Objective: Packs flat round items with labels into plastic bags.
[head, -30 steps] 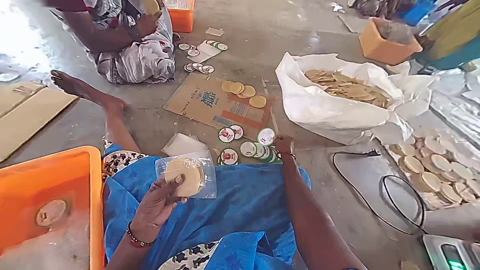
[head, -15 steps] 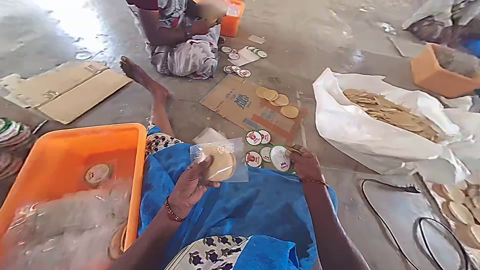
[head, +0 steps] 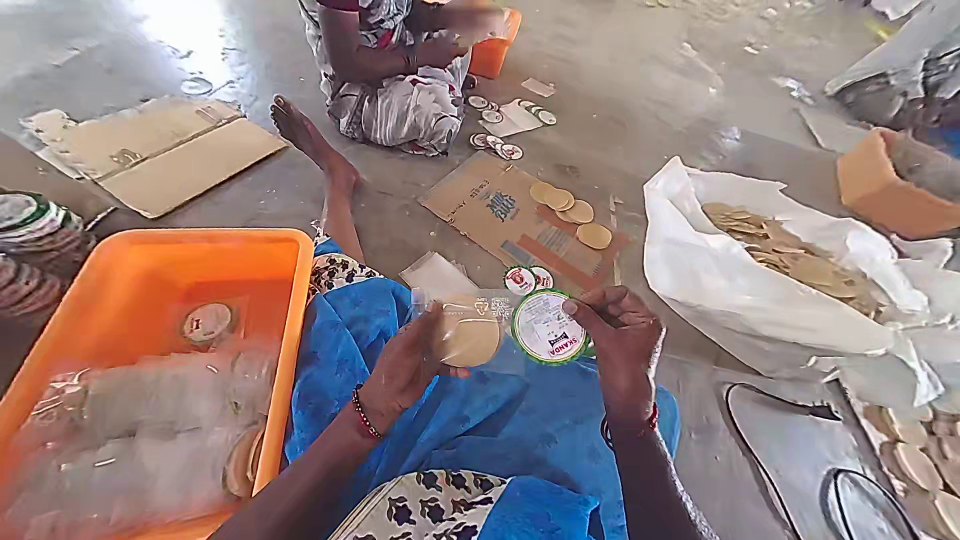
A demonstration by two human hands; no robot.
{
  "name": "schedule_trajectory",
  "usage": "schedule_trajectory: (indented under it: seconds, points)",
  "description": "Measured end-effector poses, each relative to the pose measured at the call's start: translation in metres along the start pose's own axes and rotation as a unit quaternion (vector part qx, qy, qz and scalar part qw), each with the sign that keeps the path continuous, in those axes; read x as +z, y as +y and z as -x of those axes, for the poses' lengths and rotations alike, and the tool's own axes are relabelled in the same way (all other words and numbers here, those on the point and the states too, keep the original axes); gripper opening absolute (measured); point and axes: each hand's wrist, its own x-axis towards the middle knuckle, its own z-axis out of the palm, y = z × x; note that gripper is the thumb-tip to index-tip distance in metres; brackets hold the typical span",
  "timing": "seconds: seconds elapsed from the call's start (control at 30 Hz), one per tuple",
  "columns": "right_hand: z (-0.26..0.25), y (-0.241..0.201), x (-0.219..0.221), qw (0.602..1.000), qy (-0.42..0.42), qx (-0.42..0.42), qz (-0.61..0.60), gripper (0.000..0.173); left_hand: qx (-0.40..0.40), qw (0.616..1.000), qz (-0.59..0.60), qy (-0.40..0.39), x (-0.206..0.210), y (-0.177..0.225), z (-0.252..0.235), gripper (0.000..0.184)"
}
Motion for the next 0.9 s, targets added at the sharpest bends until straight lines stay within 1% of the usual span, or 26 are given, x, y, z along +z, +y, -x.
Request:
schedule_trajectory:
  seconds: [0.13, 0.3, 0.37, 0.43, 0.5, 0.57, 0.6, 0.63, 0.7, 0.73, 0.8, 0.9]
  points:
    - [0.007, 0.000, 0.009, 0.999, -0.006, 0.014, -0.042, 0.021, -0.014, 1.000, 0.013, -0.002, 0.002, -0.002, -0.001, 0.044]
    - [0.017, 0.004, 0.026, 0.999, -0.031, 0.001, -0.037, 0.018, -0.023, 0.999, 0.015, -0.025, 0.009, -0.007, -0.001, 0.044]
    - [0.021, -0.001, 0.027, 0.996, -0.065, 0.035, -0.053, 0.010, -0.026, 0.999, 0.019, -0.028, 0.010, -0.007, -0.001, 0.045]
    - [0.024, -0.011, 0.020, 0.989, -0.107, 0.067, -0.077, 0.014, -0.030, 0.999, 0.028, -0.013, 0.010, -0.005, -0.001, 0.044]
    - [0.027, -0.017, 0.012, 0.983, -0.135, 0.072, -0.098, 0.020, -0.036, 0.999, 0.039, 0.000, 0.009, -0.003, 0.000, 0.038]
    - [0.031, -0.020, 0.007, 0.981, -0.152, 0.069, -0.100, 0.024, -0.039, 0.997, 0.058, 0.009, 0.008, -0.003, 0.000, 0.025]
    - [0.034, -0.022, 0.006, 0.980, -0.158, 0.068, -0.102, 0.025, -0.042, 0.997, 0.067, 0.008, 0.007, -0.004, -0.001, 0.022]
    - [0.037, -0.025, 0.006, 0.979, -0.161, 0.064, -0.106, 0.026, -0.044, 0.996, 0.076, -0.003, 0.005, -0.006, -0.001, 0.021]
    - [0.043, -0.033, 0.009, 0.980, -0.159, 0.037, -0.110, 0.023, -0.043, 0.990, 0.121, -0.055, -0.002, -0.012, -0.001, 0.019]
    - [0.047, -0.039, 0.010, 0.982, -0.152, 0.016, -0.109, 0.020, -0.036, 0.983, 0.156, -0.089, -0.006, -0.015, 0.000, 0.017]
    - [0.052, -0.051, 0.011, 0.984, -0.137, -0.035, -0.111, 0.016, -0.022, 0.962, 0.212, -0.173, -0.017, -0.017, -0.001, 0.021]
    - [0.054, -0.064, 0.011, 0.980, -0.125, -0.094, -0.122, 0.015, 0.013, 0.936, 0.235, -0.260, -0.022, -0.007, 0.001, 0.022]
